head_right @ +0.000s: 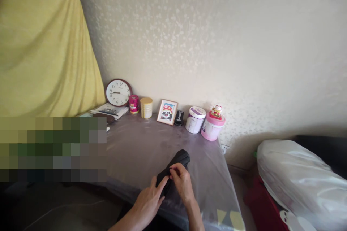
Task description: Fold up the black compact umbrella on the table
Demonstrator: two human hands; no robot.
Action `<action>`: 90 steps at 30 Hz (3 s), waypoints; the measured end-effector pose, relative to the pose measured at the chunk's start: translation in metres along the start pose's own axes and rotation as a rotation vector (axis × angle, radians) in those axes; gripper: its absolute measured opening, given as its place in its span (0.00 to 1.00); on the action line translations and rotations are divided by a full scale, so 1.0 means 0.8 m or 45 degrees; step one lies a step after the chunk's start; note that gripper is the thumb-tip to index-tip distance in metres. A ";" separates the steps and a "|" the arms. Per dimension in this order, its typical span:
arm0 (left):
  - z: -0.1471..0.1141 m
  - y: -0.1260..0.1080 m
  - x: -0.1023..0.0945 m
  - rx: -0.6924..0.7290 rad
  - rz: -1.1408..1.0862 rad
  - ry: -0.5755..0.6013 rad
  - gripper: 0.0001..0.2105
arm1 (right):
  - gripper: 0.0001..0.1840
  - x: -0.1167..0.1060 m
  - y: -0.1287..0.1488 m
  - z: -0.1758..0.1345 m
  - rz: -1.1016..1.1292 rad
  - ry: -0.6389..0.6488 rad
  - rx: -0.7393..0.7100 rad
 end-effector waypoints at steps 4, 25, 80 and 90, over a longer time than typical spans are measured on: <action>-0.001 0.004 0.004 -0.019 -0.050 -0.011 0.29 | 0.05 0.007 0.004 0.013 -0.332 -0.087 -0.074; -0.023 0.039 0.011 0.044 -0.428 -0.025 0.41 | 0.20 0.018 0.027 0.018 -0.508 0.173 -0.381; 0.016 0.093 -0.043 -0.020 -0.807 0.013 0.26 | 0.17 -0.124 -0.066 -0.067 -0.362 -0.489 0.014; 0.017 0.075 -0.070 0.082 -0.873 -0.201 0.32 | 0.16 -0.122 -0.059 -0.069 -0.344 -0.469 -0.036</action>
Point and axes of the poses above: each hand's wrist, its own z-axis towards the middle knuckle, its own x-axis out of the palm, y = z × x, the point moved 4 cm from there along z, towards the middle knuckle, and after that the axes turned 4 degrees about -x, right-handed, at the moved point
